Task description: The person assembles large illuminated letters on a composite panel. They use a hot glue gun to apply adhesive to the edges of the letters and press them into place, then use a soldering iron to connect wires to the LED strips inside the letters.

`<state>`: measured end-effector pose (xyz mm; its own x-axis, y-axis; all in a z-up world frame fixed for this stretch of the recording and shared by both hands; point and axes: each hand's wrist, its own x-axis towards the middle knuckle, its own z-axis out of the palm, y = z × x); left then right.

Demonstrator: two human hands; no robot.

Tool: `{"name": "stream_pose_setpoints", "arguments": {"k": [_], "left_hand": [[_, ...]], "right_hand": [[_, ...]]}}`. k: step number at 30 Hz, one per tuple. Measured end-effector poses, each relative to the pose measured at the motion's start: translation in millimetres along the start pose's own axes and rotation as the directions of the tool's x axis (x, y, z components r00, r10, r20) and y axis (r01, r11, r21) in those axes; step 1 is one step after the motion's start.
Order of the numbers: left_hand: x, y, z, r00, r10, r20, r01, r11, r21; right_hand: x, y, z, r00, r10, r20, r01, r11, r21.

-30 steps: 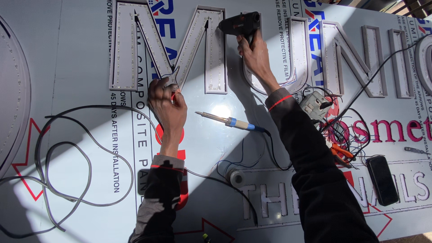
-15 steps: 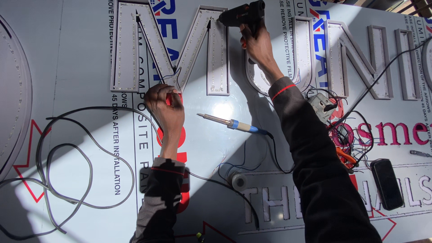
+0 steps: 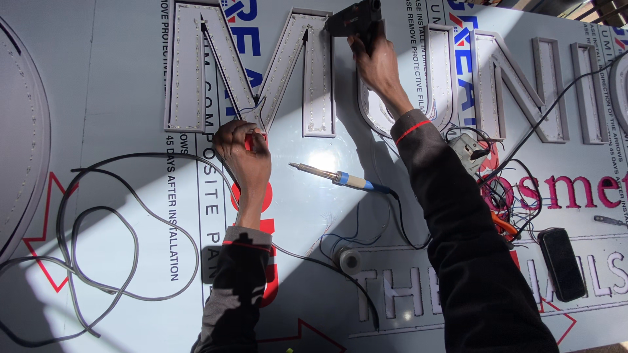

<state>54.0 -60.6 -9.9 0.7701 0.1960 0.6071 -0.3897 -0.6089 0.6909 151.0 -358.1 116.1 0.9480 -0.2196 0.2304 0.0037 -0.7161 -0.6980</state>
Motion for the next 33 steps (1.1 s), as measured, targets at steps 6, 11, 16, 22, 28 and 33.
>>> {"name": "stream_pose_setpoints", "arguments": {"k": [6, 11, 16, 22, 28, 33], "left_hand": [[1.2, 1.0, -1.0, 0.998, -0.055, 0.013, 0.055, 0.998, -0.005], [0.9, 0.2, 0.3, 0.998, -0.055, 0.007, 0.055, 0.998, 0.001], [-2.0, -0.9, 0.0, 0.997, -0.066, 0.029, 0.066, 0.998, -0.003], [-1.8, -3.8, 0.6, 0.998, -0.050, 0.048, 0.050, 0.999, 0.009], [0.4, -4.4, 0.9, 0.998, -0.038, 0.048, 0.038, 0.999, 0.008], [0.6, -2.3, -1.1, 0.998, -0.023, 0.055, 0.022, 1.000, 0.009]], "right_hand": [[-2.9, 6.3, 6.3, 0.999, -0.035, -0.011, 0.034, 0.998, -0.061], [-1.2, 4.7, 4.3, 0.999, -0.043, 0.002, 0.043, 0.999, 0.010], [4.1, 1.5, 12.0, 0.999, 0.030, -0.040, -0.022, 0.983, 0.180], [11.1, 3.5, 13.8, 0.998, 0.004, -0.068, 0.009, 0.983, 0.183], [11.6, 7.6, 9.7, 1.000, -0.017, -0.026, 0.020, 0.991, 0.133], [13.5, 9.8, 12.9, 0.998, -0.022, -0.063, 0.024, 0.999, 0.032]]}}
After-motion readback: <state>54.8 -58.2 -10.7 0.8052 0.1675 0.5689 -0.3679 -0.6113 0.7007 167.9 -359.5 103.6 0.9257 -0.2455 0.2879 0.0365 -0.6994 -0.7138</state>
